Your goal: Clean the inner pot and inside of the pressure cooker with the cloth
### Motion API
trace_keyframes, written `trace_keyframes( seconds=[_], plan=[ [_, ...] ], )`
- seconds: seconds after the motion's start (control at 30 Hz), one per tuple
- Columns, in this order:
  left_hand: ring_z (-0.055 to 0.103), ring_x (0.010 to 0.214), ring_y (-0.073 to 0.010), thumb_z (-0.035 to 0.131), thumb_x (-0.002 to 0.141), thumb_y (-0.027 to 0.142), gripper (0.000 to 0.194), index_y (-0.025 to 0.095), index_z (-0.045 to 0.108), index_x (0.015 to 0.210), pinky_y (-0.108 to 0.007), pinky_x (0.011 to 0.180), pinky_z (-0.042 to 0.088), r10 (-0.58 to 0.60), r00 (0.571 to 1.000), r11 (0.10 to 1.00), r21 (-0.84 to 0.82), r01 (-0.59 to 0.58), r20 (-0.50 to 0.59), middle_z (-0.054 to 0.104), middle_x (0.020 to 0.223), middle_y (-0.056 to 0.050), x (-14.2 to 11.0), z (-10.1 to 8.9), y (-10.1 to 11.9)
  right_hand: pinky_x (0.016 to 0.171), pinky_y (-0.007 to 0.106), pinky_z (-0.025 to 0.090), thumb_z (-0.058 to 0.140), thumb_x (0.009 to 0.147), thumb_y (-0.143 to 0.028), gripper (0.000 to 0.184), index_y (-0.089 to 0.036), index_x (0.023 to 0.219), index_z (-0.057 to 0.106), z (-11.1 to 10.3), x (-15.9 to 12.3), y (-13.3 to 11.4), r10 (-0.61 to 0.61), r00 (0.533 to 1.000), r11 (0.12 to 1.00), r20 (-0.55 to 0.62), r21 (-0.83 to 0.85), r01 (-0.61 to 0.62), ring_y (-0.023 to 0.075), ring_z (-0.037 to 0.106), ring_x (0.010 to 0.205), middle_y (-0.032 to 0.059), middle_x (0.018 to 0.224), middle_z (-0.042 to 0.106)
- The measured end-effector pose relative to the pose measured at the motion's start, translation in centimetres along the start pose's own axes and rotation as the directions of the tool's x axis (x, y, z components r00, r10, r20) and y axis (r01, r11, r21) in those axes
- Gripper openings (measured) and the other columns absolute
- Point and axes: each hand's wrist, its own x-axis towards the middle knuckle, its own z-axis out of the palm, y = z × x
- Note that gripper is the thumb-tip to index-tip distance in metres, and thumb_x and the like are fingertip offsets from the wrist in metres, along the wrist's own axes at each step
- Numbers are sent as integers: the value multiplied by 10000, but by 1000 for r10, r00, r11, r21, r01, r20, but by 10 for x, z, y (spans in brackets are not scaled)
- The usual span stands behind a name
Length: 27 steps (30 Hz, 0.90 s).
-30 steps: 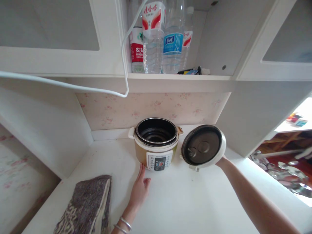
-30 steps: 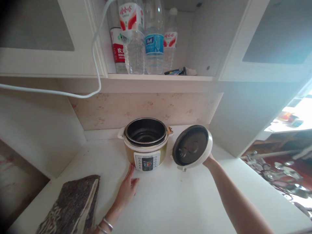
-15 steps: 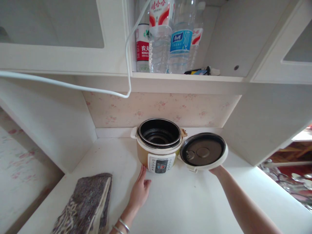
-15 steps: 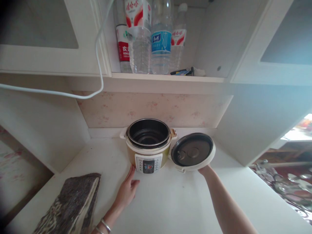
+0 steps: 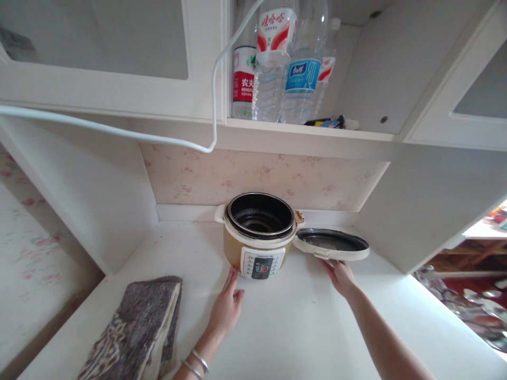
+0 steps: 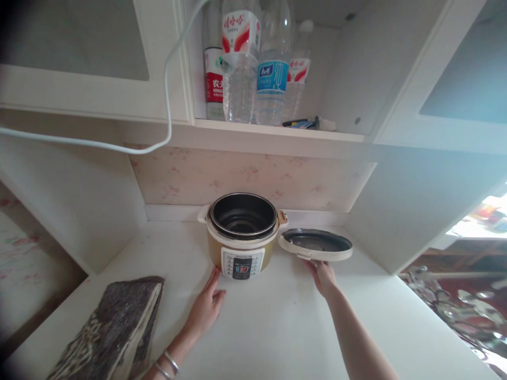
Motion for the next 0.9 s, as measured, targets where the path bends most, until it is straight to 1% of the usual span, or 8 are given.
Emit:
trace_keyframes(
  seconds=[0.1,0.17,0.23,0.33,0.47,0.67,0.8,0.9],
  plan=[
    [631,1062,-191,451,902,287,601,266,271,1475,-309,905,504,17,1000,999,-35,-17,22,176,1562,-80,-1,1,-6,761,296,604,629,736,-233,292,-254,1021,569,1,-9,3,50,999,993,18,-111,-47,203,685,897,46,1220,609],
    [642,1029,-175,448,906,292,603,263,261,1479,-299,917,495,23,999,999,-50,-21,33,171,1565,-81,-1,2,-9,681,315,612,614,771,-270,305,-246,1069,551,2,-12,4,81,996,976,24,-205,-75,184,698,769,77,1268,576],
    [648,1008,-163,448,907,287,604,260,257,1480,-288,923,488,30,999,998,-56,-28,35,175,1565,-78,-1,3,-11,594,308,600,614,777,-287,327,-225,1091,545,3,-13,5,100,995,950,19,-300,-90,159,683,660,103,1234,590],
    [659,967,-148,442,906,271,601,266,258,1478,-277,901,496,41,999,998,-52,-40,29,172,1566,-71,-1,4,-13,499,284,558,635,745,-285,331,-194,1056,566,3,-13,8,107,994,906,7,-413,-94,148,649,581,103,1077,647],
    [666,939,-135,432,906,260,587,277,272,1470,-262,873,506,56,998,998,-24,-55,17,177,1566,-61,-3,5,-13,530,259,532,621,690,-238,264,-176,945,586,0,-14,21,84,996,866,-6,-494,-76,141,607,577,44,815,659],
    [668,929,-137,431,906,260,569,271,301,1460,-271,884,505,56,998,998,-16,-56,21,194,1561,-70,-3,4,-12,549,264,462,557,622,-201,38,-172,644,567,-11,-12,35,20,999,762,-26,-647,-32,162,528,557,-3,509,543],
    [664,948,-143,433,900,260,573,267,307,1458,-267,876,510,51,999,999,5,-51,14,199,1560,-69,-2,3,-12,567,285,425,546,570,-176,14,-183,571,559,-14,-13,38,-28,999,673,-33,-740,-5,195,525,598,16,497,548],
    [644,1025,-157,427,903,275,559,267,325,1453,-260,904,499,53,999,998,20,-53,14,210,1558,-57,-2,2,-9,579,305,410,551,582,-213,47,-196,542,570,-15,-19,38,-55,998,618,-28,-786,12,220,539,614,39,519,578]
  ],
)
